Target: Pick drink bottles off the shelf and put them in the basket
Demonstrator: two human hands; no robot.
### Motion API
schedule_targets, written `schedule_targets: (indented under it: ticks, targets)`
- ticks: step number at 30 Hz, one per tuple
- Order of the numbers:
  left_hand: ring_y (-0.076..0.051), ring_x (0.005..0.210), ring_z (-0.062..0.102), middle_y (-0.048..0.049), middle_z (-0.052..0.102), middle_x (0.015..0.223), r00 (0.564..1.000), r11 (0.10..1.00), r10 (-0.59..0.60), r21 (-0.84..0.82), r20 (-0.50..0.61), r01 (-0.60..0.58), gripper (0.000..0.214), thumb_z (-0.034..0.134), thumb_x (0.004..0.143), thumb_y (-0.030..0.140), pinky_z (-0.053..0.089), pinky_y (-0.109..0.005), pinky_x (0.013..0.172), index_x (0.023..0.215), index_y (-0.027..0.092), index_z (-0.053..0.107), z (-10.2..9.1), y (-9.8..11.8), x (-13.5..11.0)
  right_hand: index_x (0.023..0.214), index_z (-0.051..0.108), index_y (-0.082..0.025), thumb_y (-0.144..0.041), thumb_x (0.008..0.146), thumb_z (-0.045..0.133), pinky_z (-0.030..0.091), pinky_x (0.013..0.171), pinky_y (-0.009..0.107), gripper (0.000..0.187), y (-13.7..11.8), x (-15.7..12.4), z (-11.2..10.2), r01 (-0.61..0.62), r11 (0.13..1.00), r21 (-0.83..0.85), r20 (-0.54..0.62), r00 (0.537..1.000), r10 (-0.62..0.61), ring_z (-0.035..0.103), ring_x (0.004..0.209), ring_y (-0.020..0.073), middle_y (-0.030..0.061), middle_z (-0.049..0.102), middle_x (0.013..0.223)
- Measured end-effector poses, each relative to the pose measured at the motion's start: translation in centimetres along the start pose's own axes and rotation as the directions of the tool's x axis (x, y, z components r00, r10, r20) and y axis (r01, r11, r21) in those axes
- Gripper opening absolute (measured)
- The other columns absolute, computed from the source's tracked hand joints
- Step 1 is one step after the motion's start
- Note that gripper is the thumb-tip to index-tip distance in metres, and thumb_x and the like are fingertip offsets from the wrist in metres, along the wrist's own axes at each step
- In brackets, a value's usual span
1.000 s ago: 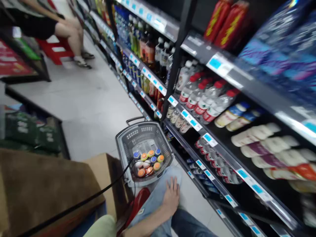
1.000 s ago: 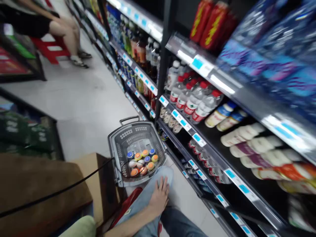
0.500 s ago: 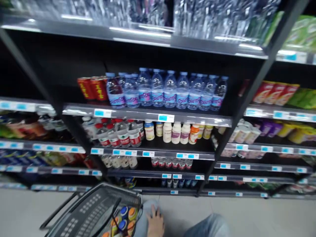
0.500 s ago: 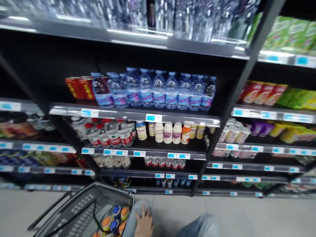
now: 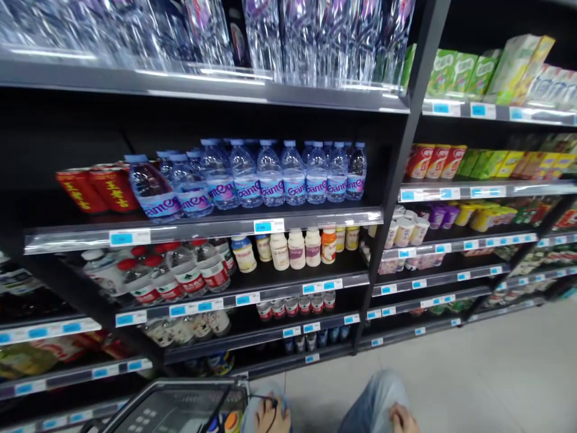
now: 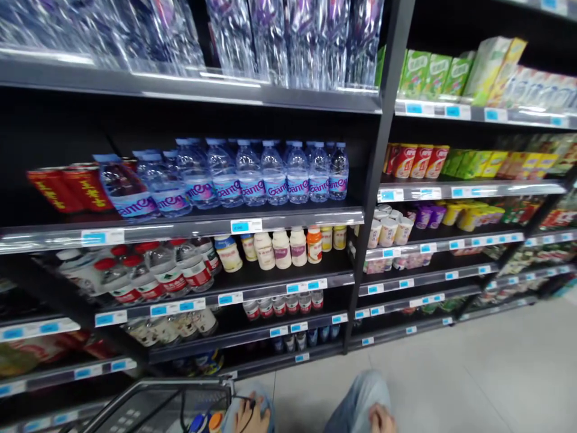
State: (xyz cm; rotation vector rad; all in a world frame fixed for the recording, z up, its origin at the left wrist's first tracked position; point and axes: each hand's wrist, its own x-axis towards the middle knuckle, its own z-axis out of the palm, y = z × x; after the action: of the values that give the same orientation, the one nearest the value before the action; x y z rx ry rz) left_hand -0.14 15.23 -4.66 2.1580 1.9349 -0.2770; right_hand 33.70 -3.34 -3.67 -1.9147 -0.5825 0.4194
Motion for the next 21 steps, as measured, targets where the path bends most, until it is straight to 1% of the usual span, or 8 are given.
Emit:
schedule_targets:
  ticks: [1,3,6,9,13,15,17,21]
  targets:
    - [-0.035,0.155,0.051,-0.0094,0.061,0.161,1.0,1.0,-0.015,-0.01,-0.01,0.015,0.05,0.056,0.096,0.024,0.047,-0.051,0.126,0.142,0.021,0.077,-0.6,0.3,-0.4,0.047,0.057,-0.034,-0.061,0.061,0.066,0.062,0.063,0.053,0.032,0.2,-0.1,-0.2,0.004,1.0,-0.022,0.03,1.0,-0.003,0.073,0.063,0.037,0.0053,0.063,0.055]
    - [-0.036,0.152,0.055,-0.012,0.063,0.159,0.997,0.998,-0.057,-0.04,-0.052,0.055,0.047,0.058,0.097,0.022,0.051,-0.054,0.122,0.14,0.021,0.077,-1.4,0.9,-0.9,0.047,0.056,-0.033,-0.061,0.061,0.053,0.062,0.069,0.056,0.032,0.2,0.0,-0.5,0.003,0.997,-0.073,0.104,0.995,0.005,0.071,0.06,0.0377,0.0054,0.063,0.051]
    - [-0.039,0.146,0.06,-0.0155,0.065,0.156,0.982,0.983,-0.162,-0.102,-0.099,0.152,0.044,0.057,0.101,0.023,0.058,-0.057,0.111,0.14,0.022,0.076,-1.8,1.1,-1.0,0.056,0.059,-0.032,-0.062,0.062,0.053,0.061,0.067,0.054,0.03,-0.9,1.0,-0.1,-0.02,0.997,-0.072,0.243,0.969,0.037,0.071,0.058,0.0372,0.0042,0.064,0.052]
    - [-0.04,0.145,0.06,-0.0137,0.064,0.157,0.976,0.973,-0.202,-0.127,-0.078,0.192,0.043,0.06,0.1,0.022,0.06,-0.058,0.108,0.139,0.024,0.077,-1.5,0.8,-1.0,0.07,0.067,-0.031,-0.061,0.06,0.06,0.064,0.075,0.052,0.031,-2.1,3.0,1.4,0.006,0.999,-0.035,0.33,0.944,0.006,0.077,0.07,0.0365,0.0057,0.074,0.067]
    - [-0.04,0.155,0.048,-0.0107,0.052,0.169,0.989,0.985,-0.148,-0.086,0.028,0.15,0.049,0.056,0.101,0.025,0.055,-0.061,0.113,0.147,0.027,0.071,-1.0,0.0,-1.2,0.095,0.071,-0.024,-0.056,0.065,0.064,0.064,0.08,0.048,0.044,-4.5,6.5,3.5,0.073,0.997,-0.014,0.369,0.927,-0.063,0.078,0.079,0.0306,0.012,0.081,0.098]
    - [-0.043,0.159,0.041,-0.0098,0.044,0.175,0.986,0.986,-0.134,-0.083,0.096,0.142,0.054,0.053,0.101,0.026,0.052,-0.067,0.115,0.154,0.027,0.065,-0.9,-0.2,-1.3,0.107,0.07,-0.023,-0.055,0.073,0.063,0.064,0.079,0.044,0.048,-7.2,8.5,4.2,0.134,0.991,0.005,0.374,0.919,-0.126,0.078,0.088,0.0283,0.0139,0.079,0.113]
    - [-0.047,0.16,0.038,-0.0096,0.041,0.177,0.981,0.984,-0.139,-0.091,0.132,0.152,0.059,0.055,0.099,0.027,0.052,-0.072,0.112,0.158,0.028,0.062,-0.9,-0.2,-1.4,0.115,0.069,-0.022,-0.054,0.081,0.062,0.063,0.082,0.043,0.047,-10.8,10.6,4.6,0.238,0.971,0.037,0.36,0.903,-0.235,0.076,0.097,0.028,0.0145,0.077,0.119]
    - [-0.054,0.155,0.041,-0.0129,0.043,0.175,0.979,0.975,-0.175,-0.119,0.106,0.188,0.065,0.061,0.092,0.029,0.059,-0.076,0.097,0.157,0.027,0.063,-0.3,0.1,-0.9,0.122,0.067,-0.021,-0.05,0.091,0.062,0.062,0.087,0.046,0.043,-19.2,14.6,4.9,0.462,0.884,0.066,0.273,0.844,-0.462,0.074,0.105,0.0286,0.0153,0.075,0.126]
